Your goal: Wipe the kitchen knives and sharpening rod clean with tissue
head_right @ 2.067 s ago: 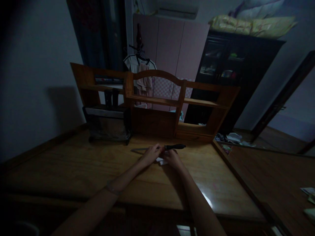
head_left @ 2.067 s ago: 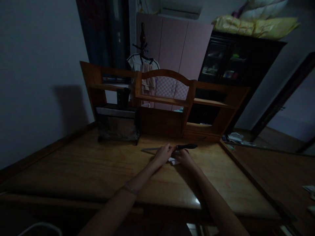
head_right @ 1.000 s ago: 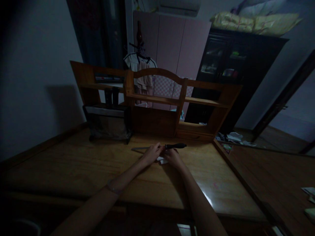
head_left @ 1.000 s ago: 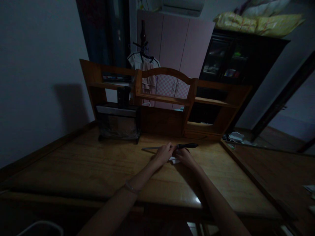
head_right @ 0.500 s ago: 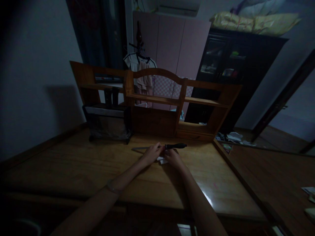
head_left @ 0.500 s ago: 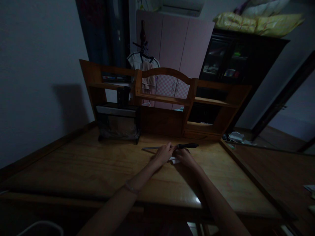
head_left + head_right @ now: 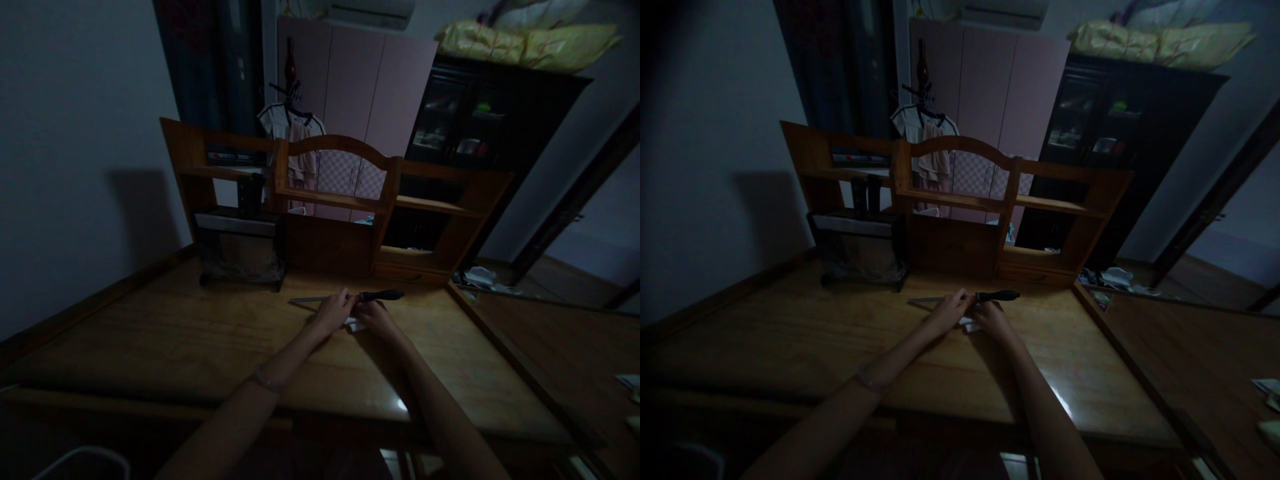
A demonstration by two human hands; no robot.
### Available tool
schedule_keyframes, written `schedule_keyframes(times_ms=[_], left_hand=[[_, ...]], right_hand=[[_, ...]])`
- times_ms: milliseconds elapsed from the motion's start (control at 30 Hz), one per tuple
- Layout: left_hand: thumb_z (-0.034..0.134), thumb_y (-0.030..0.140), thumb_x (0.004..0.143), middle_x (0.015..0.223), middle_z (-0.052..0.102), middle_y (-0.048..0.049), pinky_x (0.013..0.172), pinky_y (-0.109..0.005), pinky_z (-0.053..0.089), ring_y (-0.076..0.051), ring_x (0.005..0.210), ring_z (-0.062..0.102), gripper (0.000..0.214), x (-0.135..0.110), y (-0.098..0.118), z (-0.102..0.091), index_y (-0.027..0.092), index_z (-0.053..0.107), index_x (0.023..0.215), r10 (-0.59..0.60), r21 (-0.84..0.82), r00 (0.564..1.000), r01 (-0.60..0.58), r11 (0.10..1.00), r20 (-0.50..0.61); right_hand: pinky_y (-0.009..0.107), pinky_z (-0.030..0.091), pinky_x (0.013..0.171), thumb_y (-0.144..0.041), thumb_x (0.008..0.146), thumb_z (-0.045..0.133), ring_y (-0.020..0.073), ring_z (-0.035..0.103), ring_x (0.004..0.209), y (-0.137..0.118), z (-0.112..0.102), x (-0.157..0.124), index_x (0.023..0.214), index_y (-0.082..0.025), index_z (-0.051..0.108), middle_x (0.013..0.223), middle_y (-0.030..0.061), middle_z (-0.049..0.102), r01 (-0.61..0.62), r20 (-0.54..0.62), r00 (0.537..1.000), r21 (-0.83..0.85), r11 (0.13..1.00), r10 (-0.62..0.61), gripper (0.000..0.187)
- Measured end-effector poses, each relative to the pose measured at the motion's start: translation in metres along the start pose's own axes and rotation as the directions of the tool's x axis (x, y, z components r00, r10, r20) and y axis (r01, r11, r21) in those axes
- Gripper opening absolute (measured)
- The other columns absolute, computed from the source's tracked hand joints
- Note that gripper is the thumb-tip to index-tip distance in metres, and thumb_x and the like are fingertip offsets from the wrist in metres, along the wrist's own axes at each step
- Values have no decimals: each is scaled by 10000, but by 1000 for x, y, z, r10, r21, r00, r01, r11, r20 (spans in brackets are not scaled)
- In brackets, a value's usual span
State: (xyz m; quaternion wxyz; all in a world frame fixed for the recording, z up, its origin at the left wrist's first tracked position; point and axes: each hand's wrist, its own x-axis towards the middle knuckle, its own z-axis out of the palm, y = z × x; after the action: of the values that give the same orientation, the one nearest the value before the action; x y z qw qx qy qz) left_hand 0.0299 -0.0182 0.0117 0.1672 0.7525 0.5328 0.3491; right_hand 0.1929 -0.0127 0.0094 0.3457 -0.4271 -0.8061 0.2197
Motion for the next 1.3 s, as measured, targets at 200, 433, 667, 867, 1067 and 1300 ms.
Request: schedule_keyframes(times_ms=[200,433,667,867,1067,1300], left_hand=[[330,468,926,879,680,-61,666,-245,406,-191,827,632,349,-2,3,-4,205,559,948,9,38,1000,-10,999,18],[317,500,918,871,680,-72,664,-260,416,-209,821,639,381,-3,6,-4,210,556,980,0,112,1000,-2,994,16],[321,474,918,836,679,-51,621,-249,392,-202,780,640,344,-3,4,-3,230,561,953,15,155,1000,-11,988,-23],[340,444,916,819,681,-51,614,-249,379,-198,756,633,319,-2,4,-2,230,574,946,-7,177,999,14,984,-38],[364,453,904,827,677,-56,623,-248,371,-197,775,628,313,-2,3,-2,230,584,923,-5,109,999,10,994,-49],[313,482,914,701,602,3,565,-209,351,-127,637,559,359,-2,9,-12,210,542,860,-9,-189,994,-11,982,-106]], right_hand=[[248,458,660,-260,803,520,199,628,783,7,0,0,907,-170,643,876,63,683,9,28,1000,-13,1000,-9,185],[255,463,667,-237,805,522,202,629,790,4,1,0,924,-160,648,879,69,687,-14,41,999,6,1000,14,190],[247,462,650,-234,798,533,191,626,765,4,2,-1,941,-158,648,876,67,688,-24,11,1000,20,1000,24,198],[257,477,656,-233,804,529,194,630,769,9,4,-2,975,-175,650,901,68,693,-48,22,999,23,999,47,217],[274,479,712,-222,815,517,204,633,817,6,0,1,911,-184,674,910,62,700,23,78,997,-2,1000,-23,187],[297,478,759,-251,825,538,191,632,812,5,1,4,905,-182,673,893,66,692,40,24,999,-4,999,-40,172]])
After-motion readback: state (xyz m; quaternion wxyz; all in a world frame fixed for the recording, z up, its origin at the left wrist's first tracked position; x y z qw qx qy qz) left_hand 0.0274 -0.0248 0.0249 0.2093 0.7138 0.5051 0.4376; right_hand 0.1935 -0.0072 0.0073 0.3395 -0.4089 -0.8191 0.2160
